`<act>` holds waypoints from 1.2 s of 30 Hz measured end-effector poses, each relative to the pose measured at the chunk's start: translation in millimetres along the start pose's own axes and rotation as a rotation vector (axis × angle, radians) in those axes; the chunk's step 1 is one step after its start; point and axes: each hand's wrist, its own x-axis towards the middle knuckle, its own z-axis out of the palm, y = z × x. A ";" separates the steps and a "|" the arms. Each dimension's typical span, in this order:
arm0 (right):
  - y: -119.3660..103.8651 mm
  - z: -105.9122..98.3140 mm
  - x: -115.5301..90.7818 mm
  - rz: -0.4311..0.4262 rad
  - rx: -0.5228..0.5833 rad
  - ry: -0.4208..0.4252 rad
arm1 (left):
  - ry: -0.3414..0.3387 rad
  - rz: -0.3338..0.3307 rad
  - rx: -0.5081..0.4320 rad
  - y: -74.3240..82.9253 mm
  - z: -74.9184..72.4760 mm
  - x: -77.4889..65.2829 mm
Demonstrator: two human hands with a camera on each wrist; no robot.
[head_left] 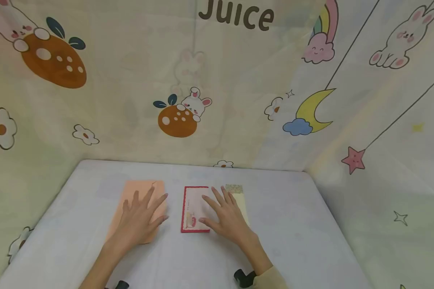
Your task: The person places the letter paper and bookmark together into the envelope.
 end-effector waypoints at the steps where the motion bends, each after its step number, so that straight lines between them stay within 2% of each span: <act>1: -0.6 -0.2 -0.5 0.006 0.021 -0.006 | -0.012 -0.037 0.010 -2.3 0.4 -1.3; 5: -2.8 0.3 -1.7 0.013 0.095 -0.029 | -0.100 -0.214 0.022 -15.7 1.2 -7.8; 7: -4.4 2.1 -1.3 0.008 0.101 -0.036 | -0.140 -0.266 0.003 -23.0 0.0 -11.4; 9: -7.0 5.1 -0.2 -0.001 0.099 -0.041 | -0.166 -0.288 -0.036 -29.7 -0.8 -15.3; 15: -20.2 17.3 5.5 -0.038 0.099 -0.110 | -0.221 -0.335 -0.103 -38.4 2.6 -24.2; 20: -34.3 29.6 14.7 -0.057 0.104 -0.150 | -0.183 -0.324 -0.113 -38.2 5.1 -28.8; 24: -44.7 38.1 24.3 -0.108 0.101 -0.169 | -0.157 -0.303 -0.108 -38.4 5.8 -31.4; 29: -58.7 42.1 39.0 -0.160 0.061 -0.192 | -0.165 -0.318 -0.090 -40.5 6.1 -33.4; 36: -72.7 48.1 53.1 -0.165 0.029 -0.265 | -0.174 -0.328 -0.109 -37.5 9.0 -29.0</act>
